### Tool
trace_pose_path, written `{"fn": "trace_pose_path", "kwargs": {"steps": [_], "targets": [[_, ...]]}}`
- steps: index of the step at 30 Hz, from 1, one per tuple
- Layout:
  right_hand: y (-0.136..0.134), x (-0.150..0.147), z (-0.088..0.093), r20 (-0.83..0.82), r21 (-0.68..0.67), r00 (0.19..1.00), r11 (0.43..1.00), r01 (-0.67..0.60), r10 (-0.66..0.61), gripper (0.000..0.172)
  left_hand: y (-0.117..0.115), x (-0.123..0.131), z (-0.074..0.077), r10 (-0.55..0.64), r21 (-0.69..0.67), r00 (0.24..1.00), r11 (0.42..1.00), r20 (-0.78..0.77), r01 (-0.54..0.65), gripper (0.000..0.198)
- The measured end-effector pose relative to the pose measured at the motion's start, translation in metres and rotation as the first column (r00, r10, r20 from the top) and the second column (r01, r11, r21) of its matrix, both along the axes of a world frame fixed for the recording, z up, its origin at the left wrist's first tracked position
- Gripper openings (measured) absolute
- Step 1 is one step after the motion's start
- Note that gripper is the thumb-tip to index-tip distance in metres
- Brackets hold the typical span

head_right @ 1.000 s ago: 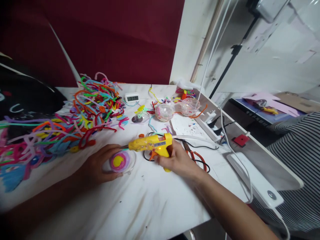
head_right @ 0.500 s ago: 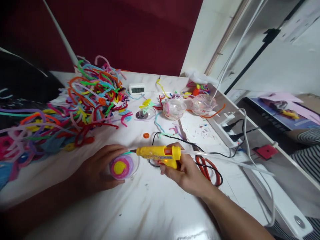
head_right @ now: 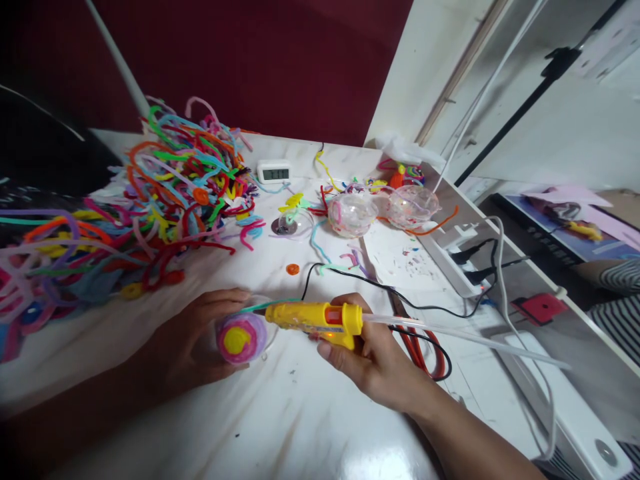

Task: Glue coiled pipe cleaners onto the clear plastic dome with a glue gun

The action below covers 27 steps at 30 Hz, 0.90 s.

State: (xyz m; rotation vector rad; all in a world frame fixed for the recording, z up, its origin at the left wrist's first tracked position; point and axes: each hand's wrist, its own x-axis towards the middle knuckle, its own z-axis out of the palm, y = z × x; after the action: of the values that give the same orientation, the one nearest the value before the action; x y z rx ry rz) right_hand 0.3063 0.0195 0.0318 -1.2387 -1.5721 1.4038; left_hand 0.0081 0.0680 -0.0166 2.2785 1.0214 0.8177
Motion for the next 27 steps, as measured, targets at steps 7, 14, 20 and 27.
{"fn": "trace_pose_path", "kwargs": {"steps": [7, 14, 20, 27], "targets": [[-0.003, -0.002, -0.001, 0.121, 0.058, 0.993, 0.998, 0.002, -0.009, 0.025, 0.0, -0.001, -0.008, 0.0, -0.002, 0.996, 1.0, 0.087, 0.0, 0.055], [-0.004, -0.003, 0.006, 0.204, 0.153, 0.979, 0.988, -0.032, 0.0, 0.02, 0.0, 0.001, -0.007, -0.032, 0.033, 0.987, 0.999, 0.16, 0.027, 0.055], [-0.007, -0.003, 0.009, 0.211, 0.159, 0.977, 0.986, -0.055, 0.02, 0.026, -0.001, 0.003, -0.008, -0.033, 0.072, 0.977, 0.997, 0.211, 0.018, 0.057], [-0.006, -0.004, 0.01, 0.227, 0.194, 0.974, 0.979, -0.068, 0.023, 0.024, -0.002, 0.003, -0.008, -0.046, 0.102, 0.98, 0.994, 0.192, 0.026, 0.055]]}}
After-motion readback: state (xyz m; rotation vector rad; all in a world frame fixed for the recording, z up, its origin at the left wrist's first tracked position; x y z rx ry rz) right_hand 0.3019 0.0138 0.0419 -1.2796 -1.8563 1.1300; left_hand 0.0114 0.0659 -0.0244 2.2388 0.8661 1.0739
